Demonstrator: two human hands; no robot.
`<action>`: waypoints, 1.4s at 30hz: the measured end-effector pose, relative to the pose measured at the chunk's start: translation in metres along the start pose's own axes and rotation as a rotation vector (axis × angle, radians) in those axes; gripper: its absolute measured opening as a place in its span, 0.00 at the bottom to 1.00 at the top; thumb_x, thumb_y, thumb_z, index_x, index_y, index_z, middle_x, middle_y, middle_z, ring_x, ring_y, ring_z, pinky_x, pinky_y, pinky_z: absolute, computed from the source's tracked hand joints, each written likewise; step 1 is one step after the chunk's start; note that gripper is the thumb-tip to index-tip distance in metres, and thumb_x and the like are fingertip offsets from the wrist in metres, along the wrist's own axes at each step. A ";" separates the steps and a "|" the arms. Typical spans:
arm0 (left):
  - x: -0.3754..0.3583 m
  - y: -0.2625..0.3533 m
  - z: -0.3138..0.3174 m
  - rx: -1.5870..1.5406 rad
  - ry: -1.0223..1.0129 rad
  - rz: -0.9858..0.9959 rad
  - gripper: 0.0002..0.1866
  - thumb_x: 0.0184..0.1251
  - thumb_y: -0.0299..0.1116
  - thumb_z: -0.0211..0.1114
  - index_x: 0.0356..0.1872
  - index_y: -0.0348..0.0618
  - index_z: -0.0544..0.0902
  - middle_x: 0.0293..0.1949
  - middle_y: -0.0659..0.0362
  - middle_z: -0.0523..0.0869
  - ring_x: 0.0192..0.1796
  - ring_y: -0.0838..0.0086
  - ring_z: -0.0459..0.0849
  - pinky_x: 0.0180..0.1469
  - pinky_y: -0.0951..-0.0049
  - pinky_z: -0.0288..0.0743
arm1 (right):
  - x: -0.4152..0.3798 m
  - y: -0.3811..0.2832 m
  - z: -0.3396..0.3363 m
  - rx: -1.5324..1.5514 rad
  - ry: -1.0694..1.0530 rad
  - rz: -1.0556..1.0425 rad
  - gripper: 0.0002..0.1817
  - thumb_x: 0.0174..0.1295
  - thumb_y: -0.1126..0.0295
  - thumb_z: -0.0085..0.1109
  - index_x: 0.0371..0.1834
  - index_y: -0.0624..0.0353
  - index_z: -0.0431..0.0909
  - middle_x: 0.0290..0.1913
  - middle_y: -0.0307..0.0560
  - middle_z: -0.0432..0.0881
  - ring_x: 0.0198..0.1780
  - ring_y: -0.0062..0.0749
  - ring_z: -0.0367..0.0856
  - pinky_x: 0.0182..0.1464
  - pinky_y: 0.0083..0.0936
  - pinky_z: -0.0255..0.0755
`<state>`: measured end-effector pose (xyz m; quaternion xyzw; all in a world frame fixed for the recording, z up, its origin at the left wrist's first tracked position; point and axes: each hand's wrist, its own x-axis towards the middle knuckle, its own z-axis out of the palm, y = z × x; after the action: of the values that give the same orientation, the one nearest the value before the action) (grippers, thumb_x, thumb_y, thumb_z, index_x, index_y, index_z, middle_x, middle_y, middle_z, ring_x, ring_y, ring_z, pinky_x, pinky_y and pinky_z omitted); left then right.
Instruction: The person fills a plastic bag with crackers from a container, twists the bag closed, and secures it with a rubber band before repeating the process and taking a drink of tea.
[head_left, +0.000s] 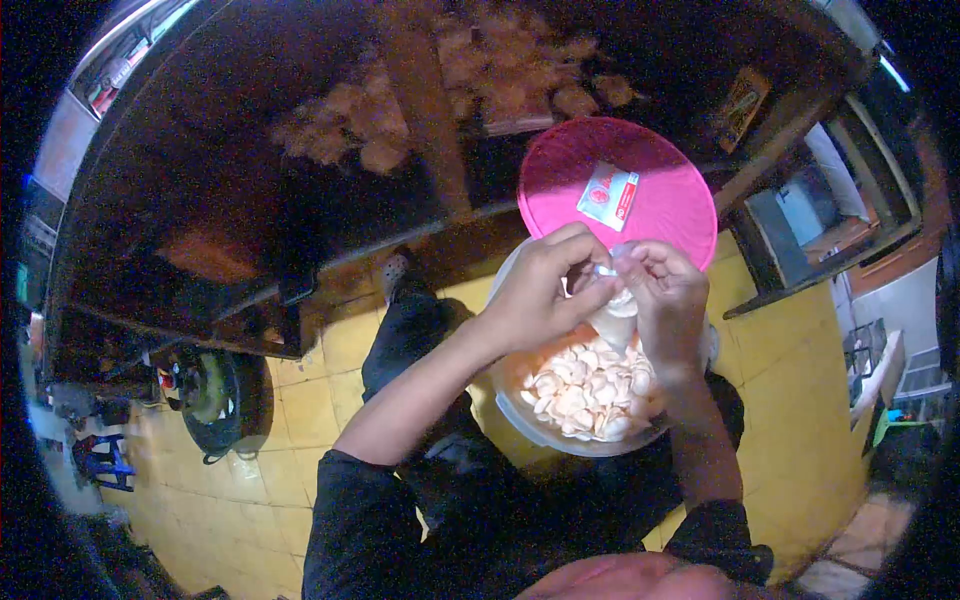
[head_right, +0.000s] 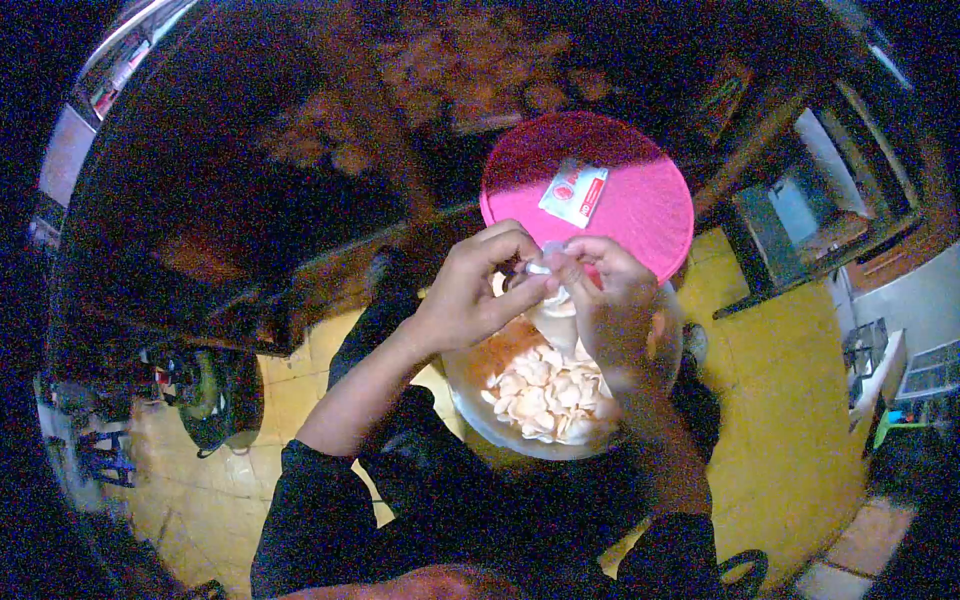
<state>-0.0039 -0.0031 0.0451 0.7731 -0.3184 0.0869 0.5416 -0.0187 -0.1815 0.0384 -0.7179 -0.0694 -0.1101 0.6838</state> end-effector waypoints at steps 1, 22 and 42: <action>0.001 -0.002 0.003 -0.002 0.003 0.003 0.10 0.62 0.32 0.71 0.35 0.38 0.80 0.30 0.59 0.76 0.30 0.77 0.76 0.31 0.74 0.69 | -0.001 0.000 -0.003 -0.134 -0.001 -0.014 0.09 0.61 0.71 0.66 0.41 0.65 0.83 0.40 0.43 0.87 0.40 0.24 0.84 0.44 0.23 0.77; 0.002 -0.010 0.002 -0.035 0.043 0.141 0.09 0.60 0.26 0.64 0.41 0.37 0.84 0.36 0.54 0.83 0.37 0.67 0.83 0.39 0.68 0.76 | -0.002 -0.013 -0.014 -0.385 -0.139 -0.060 0.11 0.61 0.68 0.62 0.42 0.63 0.85 0.41 0.50 0.88 0.43 0.28 0.87 0.48 0.26 0.78; -0.001 -0.010 0.019 0.100 0.074 0.087 0.09 0.58 0.33 0.66 0.37 0.41 0.83 0.37 0.55 0.85 0.43 0.61 0.85 0.45 0.62 0.78 | -0.004 -0.004 -0.004 -0.600 0.060 -0.271 0.11 0.56 0.78 0.58 0.42 0.66 0.84 0.41 0.53 0.88 0.44 0.38 0.87 0.57 0.35 0.77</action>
<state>-0.0027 -0.0173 0.0293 0.7808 -0.3267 0.1547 0.5095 -0.0239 -0.1850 0.0416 -0.8680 -0.1087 -0.2369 0.4227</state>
